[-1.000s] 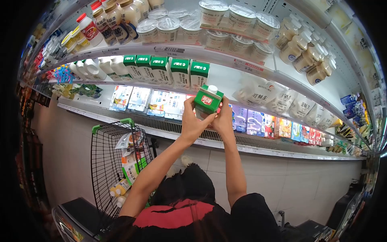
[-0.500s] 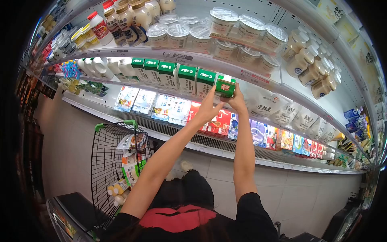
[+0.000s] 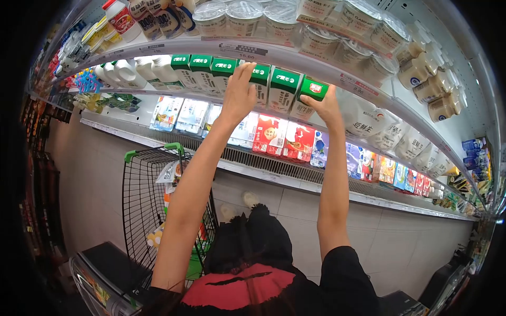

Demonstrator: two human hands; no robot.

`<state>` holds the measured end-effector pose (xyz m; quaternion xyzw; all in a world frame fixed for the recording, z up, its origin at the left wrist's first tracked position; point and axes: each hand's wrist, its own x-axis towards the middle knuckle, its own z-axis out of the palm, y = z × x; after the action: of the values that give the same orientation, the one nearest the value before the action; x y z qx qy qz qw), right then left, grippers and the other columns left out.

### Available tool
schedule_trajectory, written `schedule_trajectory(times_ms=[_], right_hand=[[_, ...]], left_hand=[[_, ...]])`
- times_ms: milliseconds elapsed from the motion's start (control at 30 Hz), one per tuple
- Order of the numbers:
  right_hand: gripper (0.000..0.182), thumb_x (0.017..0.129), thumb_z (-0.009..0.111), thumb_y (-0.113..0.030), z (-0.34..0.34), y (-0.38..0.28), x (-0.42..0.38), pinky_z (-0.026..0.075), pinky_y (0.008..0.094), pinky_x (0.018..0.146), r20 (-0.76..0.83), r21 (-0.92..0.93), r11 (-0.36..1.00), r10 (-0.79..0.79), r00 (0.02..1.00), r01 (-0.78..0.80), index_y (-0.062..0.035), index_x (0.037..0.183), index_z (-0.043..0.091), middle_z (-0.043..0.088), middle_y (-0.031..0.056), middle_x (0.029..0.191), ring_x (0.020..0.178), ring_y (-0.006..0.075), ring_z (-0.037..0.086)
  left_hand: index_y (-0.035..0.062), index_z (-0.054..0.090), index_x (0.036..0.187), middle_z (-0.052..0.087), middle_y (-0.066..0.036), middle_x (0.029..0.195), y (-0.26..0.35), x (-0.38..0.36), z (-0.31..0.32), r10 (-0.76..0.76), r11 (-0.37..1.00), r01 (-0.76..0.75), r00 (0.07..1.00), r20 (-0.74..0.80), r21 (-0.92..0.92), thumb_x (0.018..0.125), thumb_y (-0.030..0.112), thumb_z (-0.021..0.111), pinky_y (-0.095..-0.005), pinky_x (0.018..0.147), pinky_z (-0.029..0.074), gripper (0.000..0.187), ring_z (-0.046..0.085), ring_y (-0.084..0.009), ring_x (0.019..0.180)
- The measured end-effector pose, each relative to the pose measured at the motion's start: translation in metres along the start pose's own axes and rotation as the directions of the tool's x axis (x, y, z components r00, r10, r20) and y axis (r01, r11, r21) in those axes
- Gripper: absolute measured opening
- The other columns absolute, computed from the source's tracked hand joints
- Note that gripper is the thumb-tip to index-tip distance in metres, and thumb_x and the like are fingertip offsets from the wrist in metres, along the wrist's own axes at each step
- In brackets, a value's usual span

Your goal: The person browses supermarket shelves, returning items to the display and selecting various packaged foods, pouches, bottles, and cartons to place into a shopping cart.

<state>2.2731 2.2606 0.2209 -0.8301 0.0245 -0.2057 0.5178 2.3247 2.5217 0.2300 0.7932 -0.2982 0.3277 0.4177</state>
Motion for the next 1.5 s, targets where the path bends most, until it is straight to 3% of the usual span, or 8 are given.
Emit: schedule_trajectory(times_ms=[200, 333, 400, 567, 967, 1267, 1400, 1500], right_hand=[[0.056, 0.082, 0.075, -0.049, 0.015, -0.008, 0.001, 0.049, 0.0388, 0.083, -0.283, -0.173, 0.983, 0.003, 0.959, -0.054, 0.0001, 0.106, 0.063, 0.061, 0.0166, 0.105, 0.096, 0.0278, 0.061], [0.050, 0.086, 0.066, -0.054, 0.036, -0.010, 0.004, 0.037, 0.0497, 0.094, -0.439, -0.467, 0.881, -0.308, 0.844, 0.079, -0.0109, 0.111, 0.066, 0.057, 0.0158, 0.110, 0.108, 0.0367, 0.048], [0.037, 0.089, 0.065, -0.048, 0.048, -0.024, 0.001, 0.033, 0.0519, 0.098, -0.314, -0.776, 0.627, -0.487, 0.815, 0.076, -0.0149, 0.106, 0.071, 0.060, 0.0117, 0.103, 0.106, 0.0344, 0.048], [0.011, 0.087, 0.071, -0.024, 0.059, -0.019, 0.004, 0.028, 0.0504, 0.099, -0.349, -0.588, 0.784, -0.469, 0.811, 0.200, -0.0225, 0.097, 0.072, 0.060, 0.0021, 0.100, 0.110, 0.0325, 0.042], [0.009, 0.084, 0.072, -0.024, 0.052, -0.022, -0.003, 0.029, 0.0521, 0.101, -0.317, -0.460, 0.838, -0.462, 0.828, 0.292, -0.0233, 0.093, 0.072, 0.051, 0.0032, 0.114, 0.118, 0.0367, 0.037], [0.018, 0.087, 0.066, -0.028, 0.062, -0.024, 0.022, 0.024, 0.0571, 0.105, -0.276, -0.734, 0.674, -0.402, 0.873, 0.078, -0.0138, 0.097, 0.073, 0.067, 0.0059, 0.101, 0.114, 0.0323, 0.049], [0.029, 0.088, 0.065, -0.030, 0.075, -0.049, 0.013, 0.021, 0.0637, 0.108, -0.270, -0.813, 0.576, -0.248, 0.930, -0.082, -0.0092, 0.108, 0.069, 0.062, 0.0120, 0.114, 0.120, 0.0362, 0.047], [0.036, 0.090, 0.064, -0.028, 0.108, -0.072, 0.002, 0.021, 0.0625, 0.109, -0.251, -0.846, 0.533, -0.412, 0.876, 0.008, -0.0132, 0.122, 0.062, 0.060, 0.0116, 0.120, 0.118, 0.0361, 0.050]], left_hand=[[0.0022, 0.059, 0.120, 0.058, -0.016, 0.121, -0.014, 0.039, 0.022, -0.083, 0.978, 0.013, 0.938, 0.335, 0.208, 0.084, 0.007, 0.064, -0.0461, 0.097, 0.040, 0.037, 0.052, -0.0375, 0.111], [0.0031, 0.062, 0.117, 0.059, -0.014, 0.115, -0.007, 0.031, 0.023, -0.010, 0.994, -0.013, 0.975, 0.220, 0.106, 0.080, 0.010, 0.071, -0.0439, 0.090, 0.046, 0.039, 0.055, -0.0345, 0.107], [0.0046, 0.061, 0.118, 0.058, -0.012, 0.111, -0.001, 0.021, 0.021, 0.024, 0.997, -0.037, 0.982, 0.188, 0.067, 0.080, 0.009, 0.072, -0.0423, 0.087, 0.047, 0.040, 0.056, -0.0339, 0.103], [0.0084, 0.061, 0.121, 0.048, -0.012, 0.119, 0.007, -0.008, 0.021, -0.041, 0.999, 0.038, 0.996, 0.084, 0.039, 0.083, 0.010, 0.073, -0.0369, 0.076, 0.048, 0.040, 0.055, -0.0251, 0.091], [0.0207, 0.062, 0.127, 0.045, -0.012, 0.124, 0.001, -0.008, 0.020, 0.059, 0.973, -0.069, 0.997, 0.051, 0.219, 0.082, 0.019, 0.074, -0.0387, 0.083, 0.042, 0.047, 0.046, -0.0265, 0.095], [0.0093, 0.061, 0.121, 0.050, -0.012, 0.119, -0.037, 0.028, 0.007, 0.077, 0.932, -0.119, 0.988, 0.132, 0.343, 0.087, 0.033, 0.069, -0.0498, 0.091, 0.038, 0.042, 0.043, -0.0336, 0.114], [0.0069, 0.059, 0.121, 0.049, -0.016, 0.126, -0.096, 0.038, -0.031, -0.056, 0.915, 0.066, 0.998, -0.038, 0.398, 0.089, 0.016, 0.061, -0.0548, 0.096, 0.036, 0.033, 0.040, -0.0382, 0.124], [0.0066, 0.058, 0.122, 0.048, -0.017, 0.129, -0.130, 0.048, -0.059, -0.116, 0.868, 0.113, 0.993, -0.024, 0.484, 0.088, 0.012, 0.059, -0.0564, 0.097, 0.036, 0.035, 0.039, -0.0401, 0.126]])
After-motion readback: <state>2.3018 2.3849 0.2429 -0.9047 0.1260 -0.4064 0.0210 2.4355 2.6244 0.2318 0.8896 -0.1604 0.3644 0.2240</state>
